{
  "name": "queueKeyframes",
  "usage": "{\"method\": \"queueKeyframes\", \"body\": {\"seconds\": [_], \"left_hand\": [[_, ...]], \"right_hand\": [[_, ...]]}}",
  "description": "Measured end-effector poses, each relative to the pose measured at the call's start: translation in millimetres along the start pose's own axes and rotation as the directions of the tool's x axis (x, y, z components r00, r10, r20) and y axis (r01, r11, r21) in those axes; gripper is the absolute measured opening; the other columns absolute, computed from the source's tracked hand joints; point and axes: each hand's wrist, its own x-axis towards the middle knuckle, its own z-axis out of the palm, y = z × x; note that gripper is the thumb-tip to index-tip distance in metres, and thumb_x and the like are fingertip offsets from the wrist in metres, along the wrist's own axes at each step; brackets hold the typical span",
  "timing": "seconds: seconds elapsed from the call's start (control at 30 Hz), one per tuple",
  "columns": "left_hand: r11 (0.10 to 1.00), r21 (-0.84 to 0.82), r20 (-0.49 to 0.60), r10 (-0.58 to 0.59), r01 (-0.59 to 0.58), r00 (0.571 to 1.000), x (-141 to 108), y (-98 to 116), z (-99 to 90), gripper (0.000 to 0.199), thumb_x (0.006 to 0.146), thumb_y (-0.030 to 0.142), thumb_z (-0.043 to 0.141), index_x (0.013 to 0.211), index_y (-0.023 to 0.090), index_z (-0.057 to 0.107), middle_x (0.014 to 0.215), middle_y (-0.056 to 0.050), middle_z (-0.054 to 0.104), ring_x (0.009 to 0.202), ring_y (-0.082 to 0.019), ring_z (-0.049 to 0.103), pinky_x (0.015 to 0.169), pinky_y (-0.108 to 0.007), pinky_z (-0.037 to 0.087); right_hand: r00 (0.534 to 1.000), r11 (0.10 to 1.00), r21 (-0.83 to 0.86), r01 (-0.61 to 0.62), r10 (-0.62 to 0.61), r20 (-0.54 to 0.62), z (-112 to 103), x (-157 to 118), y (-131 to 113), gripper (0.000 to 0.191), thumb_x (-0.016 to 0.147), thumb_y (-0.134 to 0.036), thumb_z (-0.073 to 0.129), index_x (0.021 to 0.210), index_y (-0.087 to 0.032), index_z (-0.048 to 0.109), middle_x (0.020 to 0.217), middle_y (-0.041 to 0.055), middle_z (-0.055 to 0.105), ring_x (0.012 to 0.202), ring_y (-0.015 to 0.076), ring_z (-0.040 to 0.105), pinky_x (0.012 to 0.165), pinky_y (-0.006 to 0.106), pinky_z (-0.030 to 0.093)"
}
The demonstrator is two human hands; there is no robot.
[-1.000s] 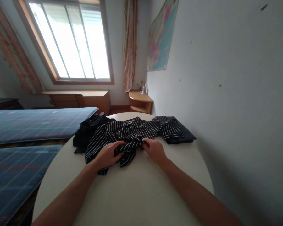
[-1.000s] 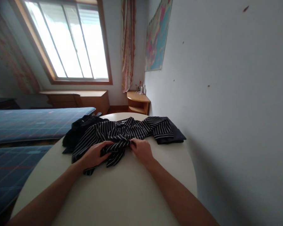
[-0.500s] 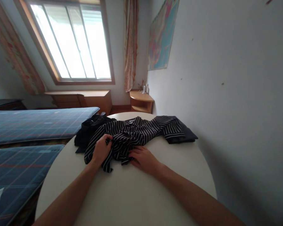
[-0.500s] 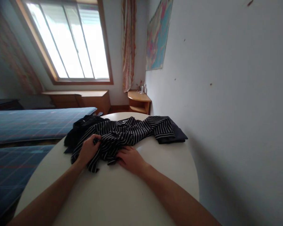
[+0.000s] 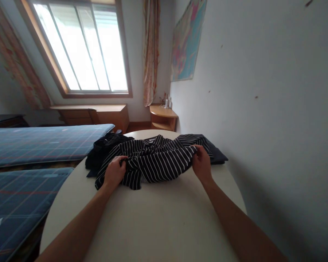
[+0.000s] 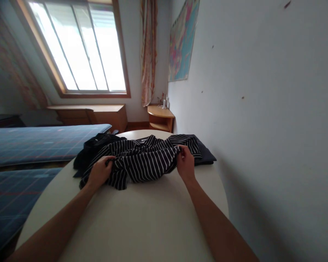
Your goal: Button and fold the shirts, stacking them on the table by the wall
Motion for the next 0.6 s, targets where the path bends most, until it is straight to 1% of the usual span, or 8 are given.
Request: {"method": "queueKeyframes", "body": {"seconds": [0.1,0.2,0.27,0.33,0.4,0.43,0.5,0.6], "left_hand": [[0.990,0.037,-0.057,0.139,-0.137,0.989,-4.7,10.0,-0.9,0.023,0.088,0.024,0.048,0.103,0.020,0.066,0.120,-0.010,0.063,0.111,-0.027,0.060,0.103,-0.042,0.045],[0.947,0.074,-0.075,0.318,-0.313,0.945,-11.1,26.3,-4.3,0.018,0.089,0.024,0.051,0.102,0.021,0.064,0.116,-0.010,0.062,0.111,-0.027,0.057,0.102,-0.043,0.044],[0.896,0.031,0.054,0.440,-0.442,0.896,-15.8,37.3,-7.6,0.013,0.091,0.025,0.050,0.095,0.022,0.062,0.101,-0.006,0.066,0.098,-0.023,0.061,0.097,-0.040,0.046],[0.838,-0.041,0.239,0.538,-0.545,0.809,-19.9,44.8,-10.6,0.010,0.092,0.027,0.051,0.092,0.023,0.060,0.092,-0.003,0.068,0.088,-0.020,0.063,0.095,-0.039,0.045],[0.809,-0.094,0.383,0.568,-0.581,0.729,-22.8,46.4,-12.5,0.010,0.089,0.031,0.057,0.096,0.024,0.059,0.093,-0.002,0.070,0.089,-0.021,0.065,0.099,-0.041,0.043],[0.809,-0.109,0.429,0.563,-0.578,0.707,-23.6,44.7,-12.7,0.017,0.087,0.033,0.060,0.101,0.024,0.058,0.098,-0.003,0.070,0.093,-0.022,0.065,0.102,-0.042,0.041],[0.820,-0.128,0.483,0.543,-0.558,0.687,-23.9,37.5,-11.8,0.033,0.082,0.036,0.067,0.111,0.024,0.057,0.111,-0.005,0.069,0.105,-0.024,0.064,0.108,-0.044,0.037],[0.835,-0.119,0.514,0.514,-0.537,0.686,-22.2,23.4,-7.7,0.047,0.076,0.036,0.072,0.119,0.024,0.056,0.126,-0.008,0.064,0.118,-0.026,0.059,0.115,-0.046,0.030]], "right_hand": [[0.997,0.996,-0.039,-0.082,0.082,-0.001,-2.8,5.2,12.7,0.033,0.088,-0.040,0.049,0.102,-0.016,0.066,0.092,0.0099,0.071,0.074,0.0210,0.063,0.067,0.033,0.049],[0.994,0.991,-0.074,-0.112,0.112,0.000,-1.1,6.3,21.2,0.040,0.085,-0.047,0.052,0.102,-0.014,0.069,0.091,0.0114,0.072,0.074,0.0221,0.063,0.070,0.035,0.050],[0.993,0.984,-0.130,-0.121,0.120,-0.018,-1.0,6.4,24.3,0.044,0.083,-0.050,0.054,0.099,-0.013,0.072,0.082,0.0098,0.071,0.070,0.0216,0.061,0.069,0.035,0.049],[0.992,0.976,-0.177,-0.127,0.128,-0.005,-1.5,6.3,25.8,0.045,0.082,-0.050,0.056,0.100,-0.013,0.072,0.070,0.0056,0.067,0.062,0.0197,0.058,0.064,0.033,0.047],[0.988,0.976,-0.165,-0.142,0.149,0.031,-1.1,5.5,26.5,0.043,0.083,-0.048,0.056,0.105,-0.014,0.070,0.063,0.0018,0.063,0.056,0.0183,0.056,0.060,0.031,0.045],[0.986,0.980,-0.134,-0.150,0.158,0.055,-0.2,4.7,26.6,0.042,0.084,-0.047,0.056,0.108,-0.015,0.068,0.063,0.0011,0.063,0.057,0.0182,0.057,0.060,0.031,0.046],[0.977,0.985,-0.050,-0.164,0.169,0.129,2.3,2.1,26.3,0.041,0.086,-0.044,0.056,0.114,-0.015,0.061,0.071,0.0027,0.068,0.064,0.0190,0.063,0.064,0.031,0.050],[0.922,0.993,0.042,-0.107,0.083,0.379,3.3,-3.2,24.3,0.038,0.088,-0.038,0.055,0.121,-0.018,0.055,0.099,0.0092,0.073,0.091,0.0209,0.069,0.082,0.037,0.054]]}}
